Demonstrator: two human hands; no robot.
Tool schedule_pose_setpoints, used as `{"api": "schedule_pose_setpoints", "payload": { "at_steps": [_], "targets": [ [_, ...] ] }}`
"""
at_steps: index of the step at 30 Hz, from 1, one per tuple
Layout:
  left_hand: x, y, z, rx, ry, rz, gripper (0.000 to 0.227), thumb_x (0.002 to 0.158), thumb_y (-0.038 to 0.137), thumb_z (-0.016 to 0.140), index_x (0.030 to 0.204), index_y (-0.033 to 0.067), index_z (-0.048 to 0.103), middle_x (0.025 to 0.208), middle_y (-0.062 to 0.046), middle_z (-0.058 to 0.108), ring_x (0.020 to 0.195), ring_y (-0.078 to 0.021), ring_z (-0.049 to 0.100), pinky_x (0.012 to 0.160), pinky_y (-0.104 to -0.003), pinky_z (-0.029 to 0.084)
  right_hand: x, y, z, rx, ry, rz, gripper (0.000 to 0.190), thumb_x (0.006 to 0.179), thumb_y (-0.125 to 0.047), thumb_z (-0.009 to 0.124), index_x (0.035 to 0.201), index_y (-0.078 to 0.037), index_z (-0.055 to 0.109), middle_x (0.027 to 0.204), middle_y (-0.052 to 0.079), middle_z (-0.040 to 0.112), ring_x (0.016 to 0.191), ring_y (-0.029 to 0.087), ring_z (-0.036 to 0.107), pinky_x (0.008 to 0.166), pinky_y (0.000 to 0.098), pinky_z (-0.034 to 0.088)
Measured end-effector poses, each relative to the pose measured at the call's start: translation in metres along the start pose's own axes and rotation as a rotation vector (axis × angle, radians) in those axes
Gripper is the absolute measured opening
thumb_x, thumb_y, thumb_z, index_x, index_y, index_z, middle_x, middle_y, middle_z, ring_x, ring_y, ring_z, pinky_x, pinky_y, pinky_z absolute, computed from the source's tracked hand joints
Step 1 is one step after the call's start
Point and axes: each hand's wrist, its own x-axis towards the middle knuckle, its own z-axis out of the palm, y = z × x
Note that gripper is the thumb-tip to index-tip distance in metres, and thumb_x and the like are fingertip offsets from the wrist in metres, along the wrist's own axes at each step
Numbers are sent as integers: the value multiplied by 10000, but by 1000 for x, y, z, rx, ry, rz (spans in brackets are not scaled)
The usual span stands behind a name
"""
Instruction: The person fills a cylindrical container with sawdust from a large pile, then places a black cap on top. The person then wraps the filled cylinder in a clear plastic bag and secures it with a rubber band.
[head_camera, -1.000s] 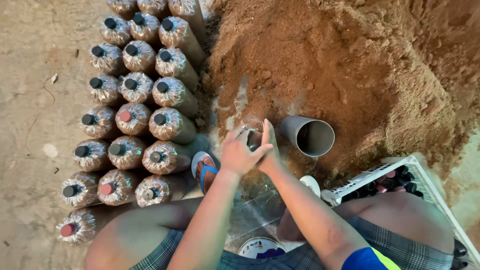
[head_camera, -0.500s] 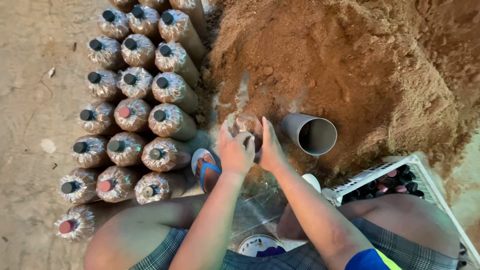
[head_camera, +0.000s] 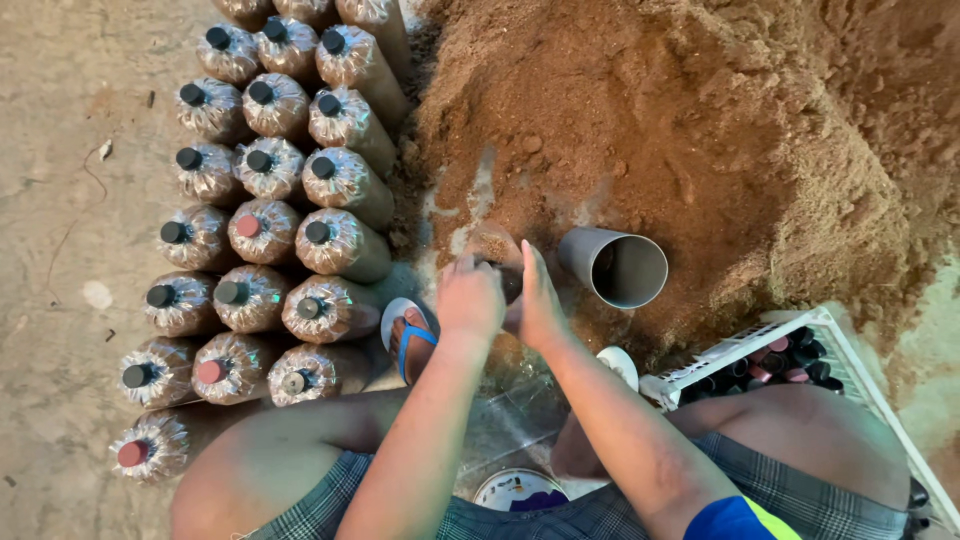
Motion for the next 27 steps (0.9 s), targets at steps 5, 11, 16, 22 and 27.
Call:
{"api": "schedule_pose_setpoints", "payload": {
  "at_steps": [5,11,16,22,27],
  "targets": [
    [4,-15,2,-9,97,156,260,986,293,561,792,149,658,871,-77,677,1000,-250,651,981,-364,472,13,-13,-19,54,-26,7,1251,683,-203,916,1641,-23,132,1611,317,263,1497,496,297,1255,572,277],
    [-3,33,-92,-178,-105,37,613,980,582,551,1176,20,698,1203,-172,692,1245,-282,607,1129,-380,414,13,4,-7,169,32,-128,1241,667,-153,890,1622,33,120,1569,340,320,1471,503,337,1253,530,255],
    [-8,17,-43,-181,-3,129,518,917,408,708,1136,-61,719,1161,-246,720,1216,-357,648,1154,-421,423,9,19,5,142,99,-284,1203,685,-80,852,1617,64,105,1553,338,338,1451,511,347,1236,542,252],
    [-9,-4,20,-106,66,156,268,994,276,549,927,82,721,1008,-108,717,1094,-264,658,1113,-353,413,8,24,19,112,89,-169,1240,662,-169,891,1624,32,137,1571,354,303,1459,523,331,1248,561,248],
    [-7,-12,24,-176,73,38,240,993,327,582,886,175,735,1007,-34,726,1039,-244,681,964,-368,534,14,5,-4,131,-19,-55,1385,526,-110,952,1637,7,133,1604,347,275,1498,503,290,1281,543,228]
  ]
}}
